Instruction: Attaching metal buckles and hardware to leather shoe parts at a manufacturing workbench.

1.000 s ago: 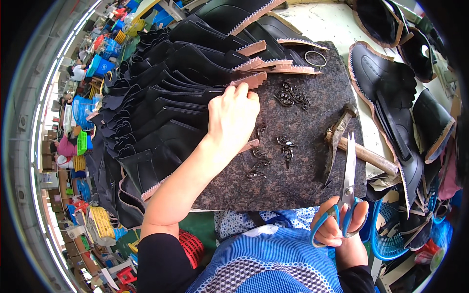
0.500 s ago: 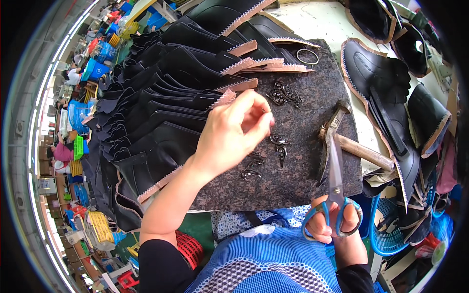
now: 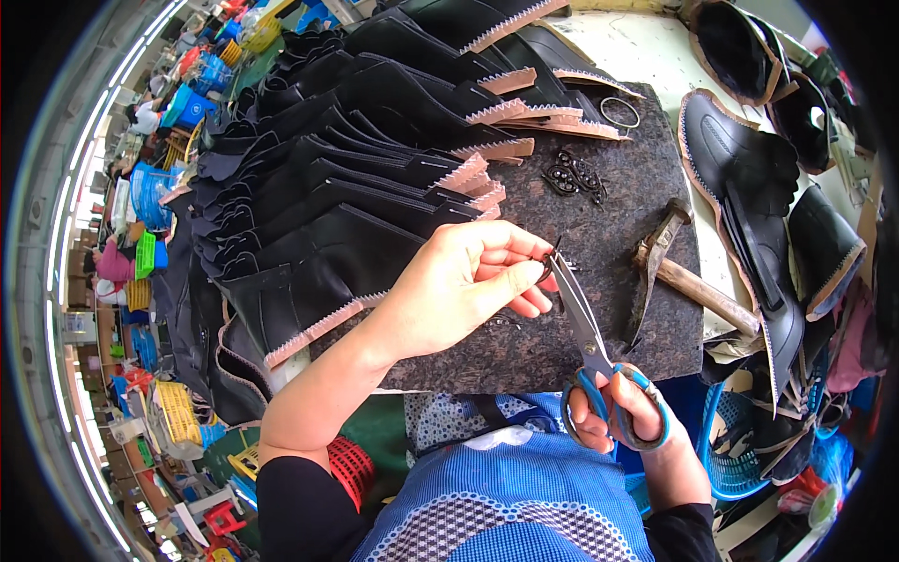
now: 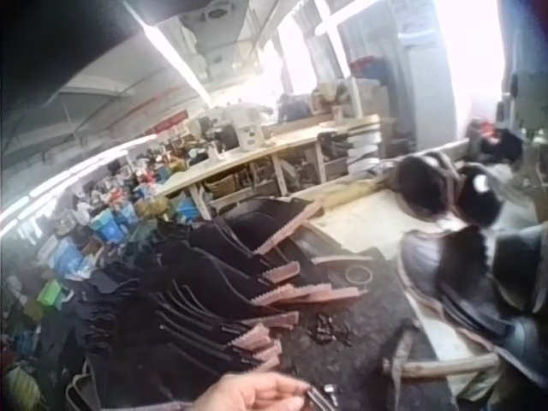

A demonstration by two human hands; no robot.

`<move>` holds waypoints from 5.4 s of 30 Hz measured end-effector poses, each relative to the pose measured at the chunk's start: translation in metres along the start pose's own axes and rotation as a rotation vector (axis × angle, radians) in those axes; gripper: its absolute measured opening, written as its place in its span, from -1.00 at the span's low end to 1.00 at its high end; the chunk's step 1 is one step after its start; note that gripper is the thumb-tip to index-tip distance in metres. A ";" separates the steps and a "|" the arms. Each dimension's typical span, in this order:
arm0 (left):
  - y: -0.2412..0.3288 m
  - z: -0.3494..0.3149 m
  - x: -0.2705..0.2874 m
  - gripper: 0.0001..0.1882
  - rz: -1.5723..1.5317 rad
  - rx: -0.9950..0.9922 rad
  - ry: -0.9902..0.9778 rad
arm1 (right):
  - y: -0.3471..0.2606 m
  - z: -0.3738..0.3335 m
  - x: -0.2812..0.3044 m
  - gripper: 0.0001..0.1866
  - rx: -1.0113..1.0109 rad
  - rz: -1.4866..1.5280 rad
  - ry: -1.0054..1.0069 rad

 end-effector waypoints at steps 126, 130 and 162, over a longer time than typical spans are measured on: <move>-0.039 0.005 0.000 -0.86 -0.473 -0.085 0.174 | 0.025 0.002 -0.037 -0.15 -0.050 0.905 -0.575; -0.022 0.011 0.018 -0.83 0.224 -0.218 0.295 | 0.020 -0.018 -0.009 -0.14 -0.003 0.654 -0.411; 0.032 0.070 -0.029 -0.78 1.362 -0.711 0.103 | -0.009 -0.030 0.013 -0.15 0.271 0.459 -0.254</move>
Point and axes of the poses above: each hand's wrist, its own z-axis towards the middle knuckle, its own x-axis out of the back of the hand, y = z × x, the point moved 8 cm from there along z, towards the middle knuckle, and after that the axes turned 1 degree about y, right-handed, at the moved point
